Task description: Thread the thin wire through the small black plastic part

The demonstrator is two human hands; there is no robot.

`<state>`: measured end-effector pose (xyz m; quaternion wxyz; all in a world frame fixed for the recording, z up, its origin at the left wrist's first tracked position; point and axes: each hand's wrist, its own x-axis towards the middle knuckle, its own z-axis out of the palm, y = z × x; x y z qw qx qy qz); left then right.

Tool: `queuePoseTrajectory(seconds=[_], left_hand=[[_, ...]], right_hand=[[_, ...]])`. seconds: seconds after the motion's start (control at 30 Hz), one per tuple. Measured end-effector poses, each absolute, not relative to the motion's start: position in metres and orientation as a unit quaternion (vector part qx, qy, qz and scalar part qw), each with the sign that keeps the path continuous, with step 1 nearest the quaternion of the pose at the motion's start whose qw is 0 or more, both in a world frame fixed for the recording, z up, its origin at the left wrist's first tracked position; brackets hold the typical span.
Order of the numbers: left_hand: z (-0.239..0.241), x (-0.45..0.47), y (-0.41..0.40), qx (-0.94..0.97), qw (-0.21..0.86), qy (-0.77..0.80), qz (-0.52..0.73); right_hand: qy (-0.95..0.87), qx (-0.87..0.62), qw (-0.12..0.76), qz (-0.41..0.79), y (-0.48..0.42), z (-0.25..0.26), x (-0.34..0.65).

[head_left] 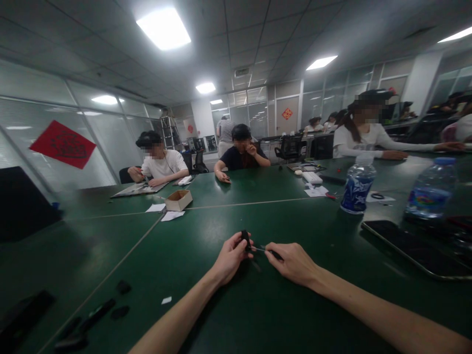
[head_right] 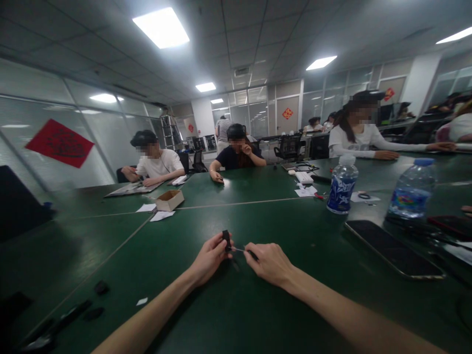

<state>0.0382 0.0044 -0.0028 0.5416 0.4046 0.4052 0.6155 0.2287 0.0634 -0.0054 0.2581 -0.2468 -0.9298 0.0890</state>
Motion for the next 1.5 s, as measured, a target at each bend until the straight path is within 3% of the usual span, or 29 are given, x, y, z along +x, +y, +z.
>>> queuePoseTrajectory(seconds=[0.2, 0.47, 1.07, 1.5], left_hand=[[-0.002, 0.04, 0.0, 0.458, 0.585, 0.398, 0.539], [-0.005, 0.038, 0.005, 0.335, 0.612, 0.397, 0.596], [-0.01, 0.035, 0.005, 0.381, 0.57, 0.376, 0.624], [-0.008, 0.036, 0.005, 0.418, 0.541, 0.391, 0.616]], right_hand=[[-0.846, -0.348, 0.367, 0.168, 0.076, -0.006, 0.231], [-0.926, -0.218, 0.278, 0.133, 0.068, -0.002, 0.229], [-0.933, -0.247, 0.239, 0.105, 0.065, -0.002, 0.227], [-0.932, -0.232, 0.264, 0.085, 0.067, -0.007, 0.228]])
